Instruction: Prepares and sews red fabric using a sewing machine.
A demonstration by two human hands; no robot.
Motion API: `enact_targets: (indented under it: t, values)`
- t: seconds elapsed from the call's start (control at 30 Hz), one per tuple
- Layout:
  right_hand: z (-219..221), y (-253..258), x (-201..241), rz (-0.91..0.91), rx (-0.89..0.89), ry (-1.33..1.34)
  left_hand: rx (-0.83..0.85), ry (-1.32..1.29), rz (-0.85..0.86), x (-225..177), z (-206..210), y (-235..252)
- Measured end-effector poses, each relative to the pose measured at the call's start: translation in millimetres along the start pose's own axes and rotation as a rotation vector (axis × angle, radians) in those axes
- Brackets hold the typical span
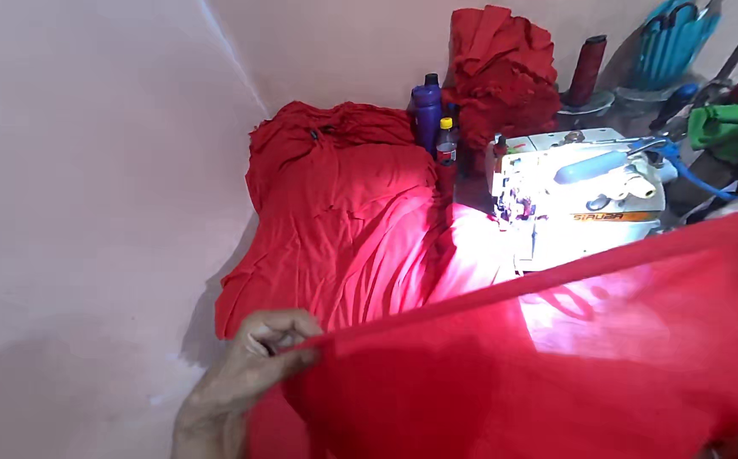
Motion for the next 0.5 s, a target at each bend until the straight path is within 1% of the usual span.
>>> enact_targets:
  t: [0.03, 0.07, 0.1, 0.13, 0.17, 0.2, 0.23, 0.27, 0.3, 0.33, 0.37, 0.4, 0.43, 0.5]
  values:
    - [23.7, -3.6, -10.7, 0.193, -0.022, -0.058, -0.187, 0.047, -0.056, -1.6, -5.2, 5.8]
    - [44.0, -8.7, -26.1, 0.327, 0.008, -0.062, -0.305, 0.14, -0.133, 4.1, -12.9, 13.2]
    - [60.7, -13.4, -46.0, 0.415, 0.053, -0.023, -0.37, 0.298, -0.205, 19.1, -25.8, 20.7]
    - [74.2, -17.3, -67.6, 0.476, 0.072, 0.027, -0.436, 0.511, -0.269, 37.4, -38.9, 28.6]
    - [85.1, -21.0, -86.6, 0.516, 0.06, 0.056, -0.492, 0.715, -0.344, 51.5, -42.6, 38.4]
    - [94.3, -24.2, -102.0, 0.534, 0.052, 0.062, -0.519, 0.866, -0.432, 62.2, -37.0, 49.7]
    - [102.1, -26.5, -112.6, 0.542, 0.049, 0.056, -0.515, 0.942, -0.47, 69.4, -23.3, 62.0]
    - [108.0, -27.0, -118.4, 0.55, 0.043, 0.056, -0.491, 0.966, -0.432, 74.3, -4.2, 76.2]
    - [111.4, -26.5, -120.7, 0.548, 0.027, 0.069, -0.45, 0.938, -0.345, 78.5, 19.4, 90.9]
    - [113.0, -26.3, -120.1, 0.528, 0.02, 0.084, -0.393, 0.852, -0.202, 82.6, 46.2, 102.9]
    - [113.1, -25.6, -117.4, 0.485, 0.029, 0.093, -0.313, 0.704, -0.078, 86.5, 73.3, 112.8]
    - [111.5, -24.8, -114.2, 0.432, 0.038, 0.095, -0.203, 0.537, -0.016, 91.2, 98.2, 120.7]
    - [109.6, -24.1, -110.6, 0.379, 0.049, 0.081, -0.092, 0.395, 0.008, 94.5, 119.0, 126.2]
    - [106.4, -24.0, -104.0, 0.296, 0.061, 0.053, 0.026, 0.216, 0.039, 97.7, 144.5, 133.7]
Point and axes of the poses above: each hand's wrist, its own y-axis towards the middle knuckle, its own z-axis out of the palm, x = y × z, the point moved 6 cm from there along y, towards the middle knuckle, and after that the axes turned 10 degrees about -y, right-handed, at the moved point
